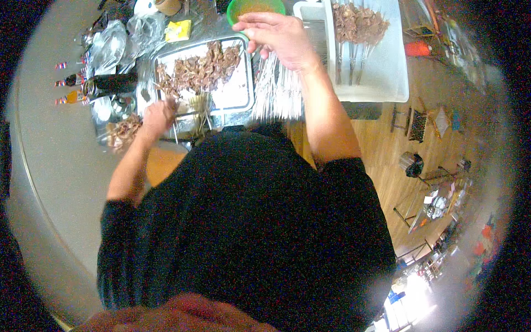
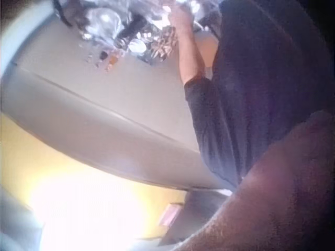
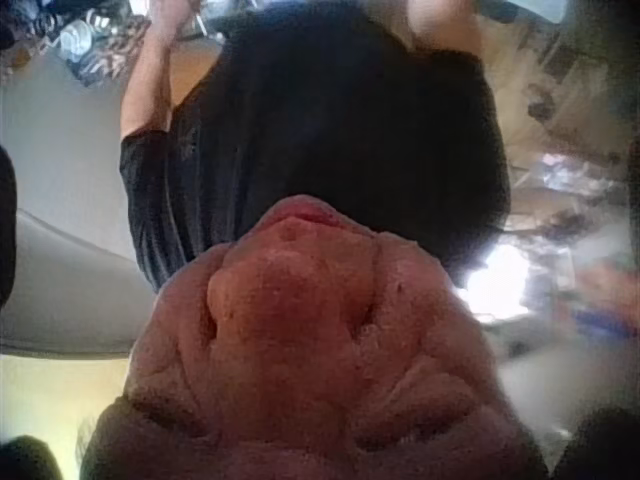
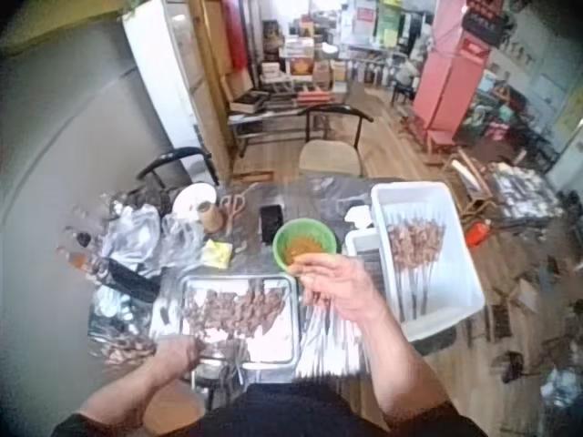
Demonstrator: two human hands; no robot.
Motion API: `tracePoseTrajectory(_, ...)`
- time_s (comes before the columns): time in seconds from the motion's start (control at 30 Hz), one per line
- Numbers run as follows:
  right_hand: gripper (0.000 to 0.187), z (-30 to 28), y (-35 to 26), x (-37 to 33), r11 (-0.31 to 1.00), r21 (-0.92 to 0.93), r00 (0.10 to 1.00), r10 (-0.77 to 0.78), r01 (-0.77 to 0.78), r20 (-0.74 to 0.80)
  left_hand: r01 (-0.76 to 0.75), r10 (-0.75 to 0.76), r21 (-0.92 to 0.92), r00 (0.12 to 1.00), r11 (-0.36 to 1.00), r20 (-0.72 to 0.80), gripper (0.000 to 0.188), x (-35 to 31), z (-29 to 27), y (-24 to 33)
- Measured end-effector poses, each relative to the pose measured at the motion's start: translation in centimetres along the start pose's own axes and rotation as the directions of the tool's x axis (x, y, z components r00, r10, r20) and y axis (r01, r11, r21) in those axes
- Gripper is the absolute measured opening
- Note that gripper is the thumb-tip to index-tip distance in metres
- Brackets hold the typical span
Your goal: The person repeatedly picks up small brown pieces from a tray and threads them onto metal skewers. They place the completed skewers into a white container. The process is repetitive and continues throughout the clip.
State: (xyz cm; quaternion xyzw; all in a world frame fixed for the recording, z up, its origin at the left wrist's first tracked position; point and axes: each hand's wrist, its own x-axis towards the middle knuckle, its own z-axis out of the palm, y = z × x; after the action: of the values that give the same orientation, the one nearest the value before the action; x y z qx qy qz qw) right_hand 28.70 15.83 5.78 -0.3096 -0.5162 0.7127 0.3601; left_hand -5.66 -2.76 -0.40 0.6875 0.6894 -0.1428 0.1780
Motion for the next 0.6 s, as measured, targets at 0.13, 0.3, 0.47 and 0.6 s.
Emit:
tracePoseTrajectory(0.13,0.044,3.7,-2.3,-2.3,0.864,-0.499,0.991,0.001,0.067,0.135,-0.110,0.076,-0.608,0.994,0.786,-0.082,0.030,0.9,-8.4,5.4)
tracePoseTrajectory(0.3,0.044,5.9,-2.9,-3.2,0.750,-0.639,0.977,-0.044,0.171,0.210,-0.225,0.262,-0.709,0.963,0.669,-0.059,0.031,2.4,-11.0,8.3)
tracePoseTrajectory(0.47,0.026,5.4,1.6,-4.3,0.949,-0.314,0.974,0.105,-0.038,0.199,-0.165,0.413,-0.847,0.908,0.505,0.069,0.034,2.6,-15.3,9.9)
tracePoseTrajectory(0.6,0.016,7.1,5.2,-8.1,0.909,-0.401,0.994,-0.109,0.110,0.025,-0.041,0.361,-0.922,0.926,0.385,0.110,0.025,4.5,-15.8,9.3)
